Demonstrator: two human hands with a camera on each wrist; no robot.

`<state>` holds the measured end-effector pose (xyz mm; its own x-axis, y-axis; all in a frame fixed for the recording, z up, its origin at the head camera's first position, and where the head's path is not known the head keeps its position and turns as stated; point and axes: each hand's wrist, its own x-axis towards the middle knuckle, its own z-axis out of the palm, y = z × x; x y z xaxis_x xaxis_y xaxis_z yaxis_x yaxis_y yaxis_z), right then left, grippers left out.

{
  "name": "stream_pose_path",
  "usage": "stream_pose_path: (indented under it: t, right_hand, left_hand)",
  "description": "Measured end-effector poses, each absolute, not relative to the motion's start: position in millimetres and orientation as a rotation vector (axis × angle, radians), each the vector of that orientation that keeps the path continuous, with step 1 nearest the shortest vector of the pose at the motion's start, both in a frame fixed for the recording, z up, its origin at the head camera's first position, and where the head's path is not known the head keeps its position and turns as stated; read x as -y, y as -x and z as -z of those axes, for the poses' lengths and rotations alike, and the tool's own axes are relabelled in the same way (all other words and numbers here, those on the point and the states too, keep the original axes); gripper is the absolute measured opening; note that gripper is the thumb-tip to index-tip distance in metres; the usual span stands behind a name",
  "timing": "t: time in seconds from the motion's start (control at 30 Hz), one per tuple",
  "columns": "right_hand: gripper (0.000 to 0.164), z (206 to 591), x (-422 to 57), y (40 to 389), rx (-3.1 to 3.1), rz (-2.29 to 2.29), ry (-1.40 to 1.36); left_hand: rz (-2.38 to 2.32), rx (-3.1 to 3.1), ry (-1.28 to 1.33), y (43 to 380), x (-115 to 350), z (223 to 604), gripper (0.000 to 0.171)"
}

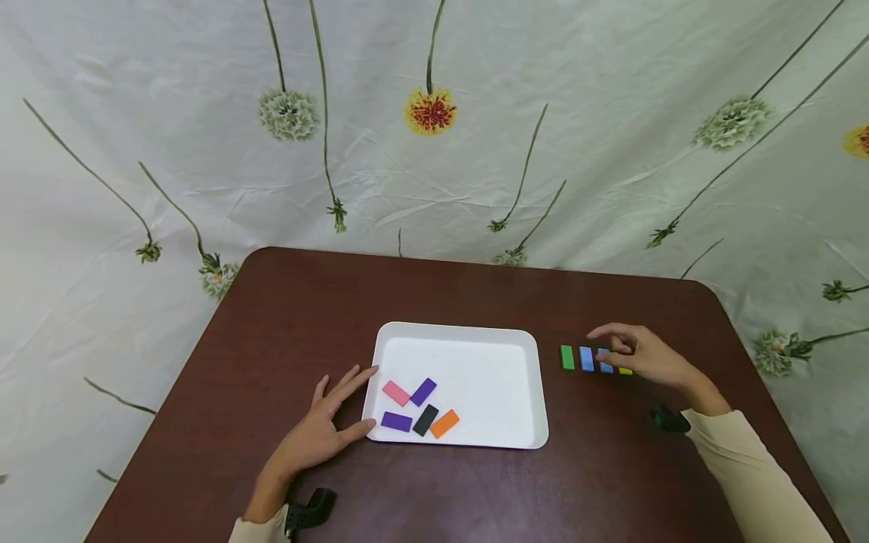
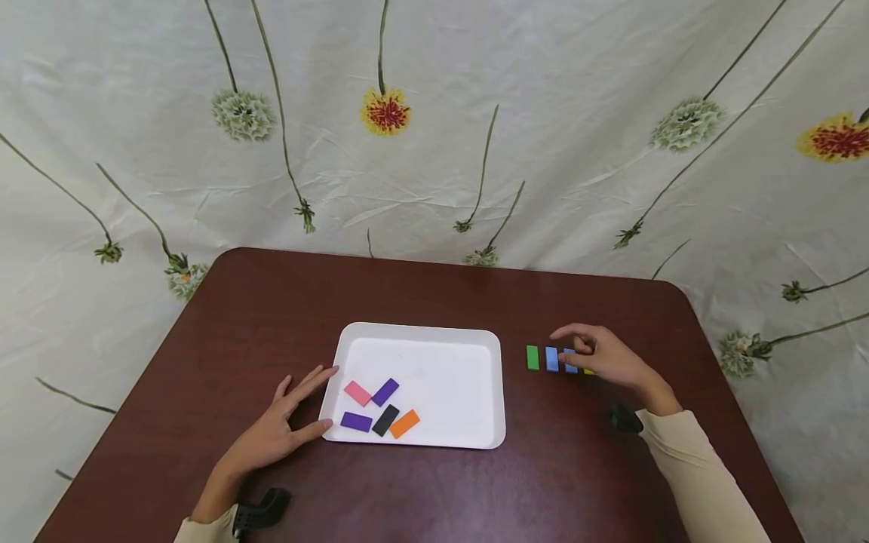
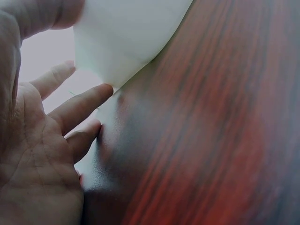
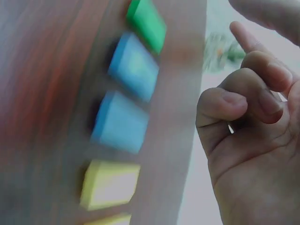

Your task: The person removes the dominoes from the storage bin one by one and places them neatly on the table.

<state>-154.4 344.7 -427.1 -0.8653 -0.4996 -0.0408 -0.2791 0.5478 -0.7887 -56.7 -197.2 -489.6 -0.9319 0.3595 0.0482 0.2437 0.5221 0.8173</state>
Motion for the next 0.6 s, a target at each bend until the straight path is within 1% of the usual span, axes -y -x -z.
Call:
stream_pose_path:
  t: [0.17,0.33,0.6]
  right_hand:
    - [0.031,417,-305,165,-2.424,1.206,0.791]
    - [0.03,405,-262,169,-2.387,1.089,0.924]
    - [0.032,400,-199,177,-2.264,0.941,1.001]
  left_hand:
    - [-1.384,-2.641,-0.533,57,197,490,0.078]
    - [-1.381,-2.639,-0.522,57,197,489,0.078]
    - [-1.392,-2.629,-0.526,56,198,488,0.079]
